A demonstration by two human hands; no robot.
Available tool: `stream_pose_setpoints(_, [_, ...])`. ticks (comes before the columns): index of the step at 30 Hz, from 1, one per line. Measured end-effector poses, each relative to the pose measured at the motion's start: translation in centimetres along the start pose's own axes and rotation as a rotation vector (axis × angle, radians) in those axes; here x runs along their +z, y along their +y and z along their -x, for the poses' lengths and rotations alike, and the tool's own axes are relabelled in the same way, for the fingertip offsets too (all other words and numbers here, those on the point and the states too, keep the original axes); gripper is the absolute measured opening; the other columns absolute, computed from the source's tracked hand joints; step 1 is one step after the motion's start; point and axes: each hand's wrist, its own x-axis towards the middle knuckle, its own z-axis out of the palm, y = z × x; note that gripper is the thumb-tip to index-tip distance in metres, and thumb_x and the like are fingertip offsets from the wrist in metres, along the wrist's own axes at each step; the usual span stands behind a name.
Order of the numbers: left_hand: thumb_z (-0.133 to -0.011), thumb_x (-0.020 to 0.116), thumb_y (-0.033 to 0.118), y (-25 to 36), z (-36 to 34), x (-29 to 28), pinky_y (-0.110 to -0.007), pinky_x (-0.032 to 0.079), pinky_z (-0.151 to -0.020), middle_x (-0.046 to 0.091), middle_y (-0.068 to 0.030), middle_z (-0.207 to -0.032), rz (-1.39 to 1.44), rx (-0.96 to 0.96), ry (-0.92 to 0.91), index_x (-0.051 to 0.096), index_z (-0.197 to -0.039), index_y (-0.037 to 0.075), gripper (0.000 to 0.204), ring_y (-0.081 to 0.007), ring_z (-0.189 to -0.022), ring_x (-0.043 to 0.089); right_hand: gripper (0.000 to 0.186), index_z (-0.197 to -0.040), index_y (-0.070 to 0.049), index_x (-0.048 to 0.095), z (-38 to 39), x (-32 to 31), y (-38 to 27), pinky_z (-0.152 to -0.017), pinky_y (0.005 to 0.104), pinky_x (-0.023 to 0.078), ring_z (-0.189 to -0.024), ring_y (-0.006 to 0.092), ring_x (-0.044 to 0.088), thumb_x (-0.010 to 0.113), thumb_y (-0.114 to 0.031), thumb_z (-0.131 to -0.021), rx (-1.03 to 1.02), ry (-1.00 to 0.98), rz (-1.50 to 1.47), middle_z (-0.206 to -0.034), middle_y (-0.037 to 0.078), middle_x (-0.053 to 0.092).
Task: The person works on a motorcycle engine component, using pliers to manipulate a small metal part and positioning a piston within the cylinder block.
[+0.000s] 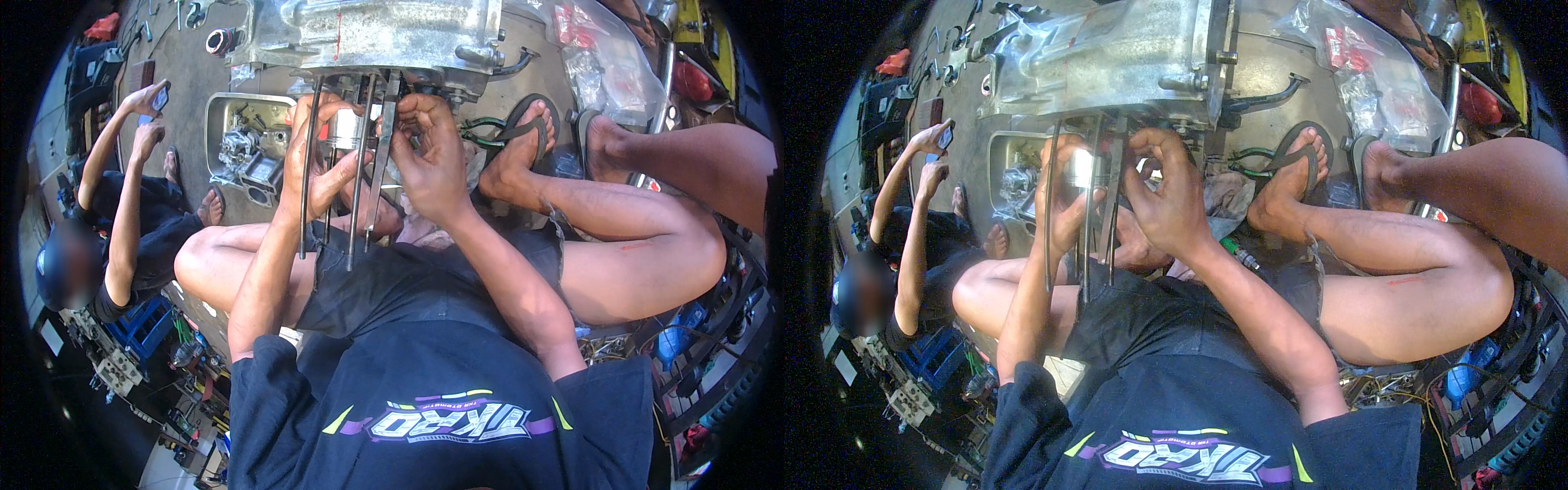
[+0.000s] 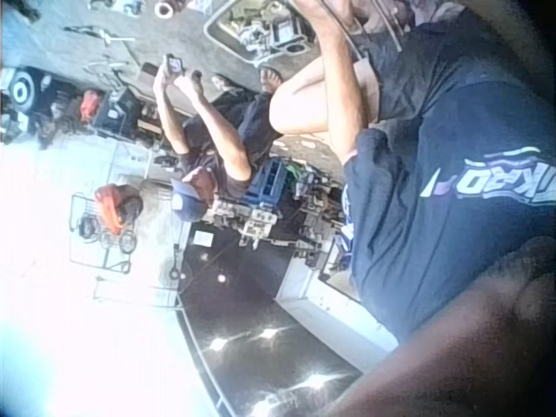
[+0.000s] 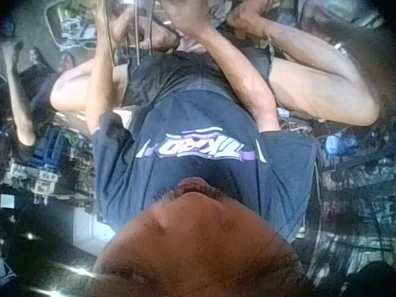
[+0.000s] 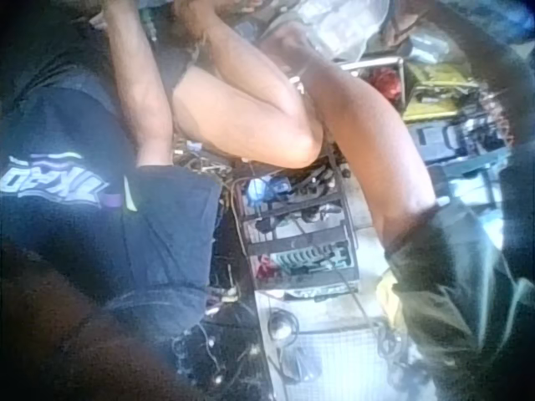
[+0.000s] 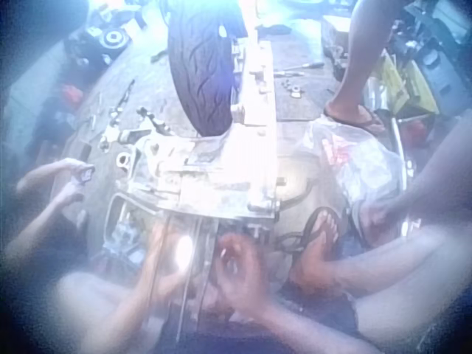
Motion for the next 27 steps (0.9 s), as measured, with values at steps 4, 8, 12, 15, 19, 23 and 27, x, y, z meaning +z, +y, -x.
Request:
stream_pose_setpoints(4, [-0.076, 0.076, 0.043, 0.6, -0.2, 0.2, -0.043, 0.036, -0.098, 0.056, -0.0136, -0.109, 0.017, -0.015, 0.018, 0.064, -0.113, 0.004, 0.056, -0.0299, -0.106, 0.051, 0.033, -0.122, -0.003, 0.045, 0.0, -0.2, 0.2, -0.086, 0.0273, 0.044, -0.098, 0.0104, 0.058, 0.057, 0.006, -0.093, 0.035, -0.065, 0.032, -0.106, 0.005, 0.058])
stream_pose_setpoints(8, [-0.075, 0.077, 0.043, 0.8, -0.2, 0.1, -0.042, 0.038, -0.095, 0.054, -0.0125, -0.108, 0.037, -0.038, 0.011, 0.062, -0.107, 0.003, 0.053, -0.0279, -0.103, 0.050, 0.033, -0.121, -0.003, 0.045, -0.4, -0.4, -0.1, -0.086, 0.0266, 0.045, -0.096, 0.0103, 0.058, 0.058, 0.007, -0.093, 0.049, -0.103, -0.011, -0.105, 0.005, 0.058])
stream_pose_setpoints(12, [-0.075, 0.078, 0.036, 1.0, 0.0, 0.9, -0.041, 0.040, -0.092, 0.051, -0.0111, -0.107, 0.114, -0.078, 0.058, 0.061, -0.105, 0.003, 0.048, -0.0257, -0.102, 0.049, 0.033, -0.115, -0.001, 0.051, -0.2, -0.2, 0.5, -0.076, 0.0309, 0.049, -0.090, 0.0153, 0.061, 0.067, -0.001, -0.086, 0.052, -0.036, -0.091, -0.101, 0.009, 0.061])
stream_pose_setpoints(15, [-0.076, 0.078, 0.031, 1.4, -0.1, 1.1, -0.041, 0.040, -0.092, 0.051, -0.0109, -0.106, 0.151, -0.092, 0.071, 0.062, -0.105, 0.003, 0.043, -0.0258, -0.102, 0.049, 0.032, -0.114, -0.001, 0.050, -0.2, -0.2, 0.8, -0.074, 0.0304, 0.049, -0.087, 0.0150, 0.061, 0.066, 0.002, -0.087, 0.020, -0.018, -0.106, -0.101, 0.009, 0.061])
stream_pose_setpoints(19, [-0.077, 0.078, 0.028, 1.4, 0.0, 1.2, -0.041, 0.038, -0.094, 0.052, -0.0108, -0.104, 0.071, -0.049, 0.097, 0.063, -0.103, 0.004, 0.038, -0.0270, -0.101, 0.049, 0.033, -0.115, -0.001, 0.049, -0.2, -0.2, 0.7, -0.073, 0.0305, 0.050, -0.085, 0.0155, 0.060, 0.064, 0.004, -0.087, -0.023, -0.036, -0.060, -0.101, 0.010, 0.060])
stream_pose_setpoints(23, [-0.076, 0.079, 0.029, 1.9, -0.1, 1.1, -0.041, 0.037, -0.094, 0.053, -0.0110, -0.105, 0.043, -0.061, 0.079, 0.063, -0.101, 0.005, 0.038, -0.0281, -0.102, 0.050, 0.034, -0.116, -0.002, 0.048, -0.2, -0.2, 0.8, -0.073, 0.0306, 0.050, -0.085, 0.0158, 0.060, 0.064, 0.004, -0.087, -0.058, -0.046, -0.051, -0.100, 0.010, 0.060])
stream_pose_setpoints(27, [-0.075, 0.080, 0.030, 1.3, -0.1, 1.2, -0.042, 0.037, -0.094, 0.053, -0.0115, -0.106, 0.007, -0.057, 0.089, 0.062, -0.103, 0.004, 0.041, -0.0291, -0.103, 0.049, 0.032, -0.115, -0.002, 0.048, -0.2, -0.2, 0.6, -0.073, 0.0303, 0.049, -0.084, 0.0151, 0.060, 0.063, 0.004, -0.088, -0.004, -0.032, -0.050, -0.098, 0.009, 0.059])
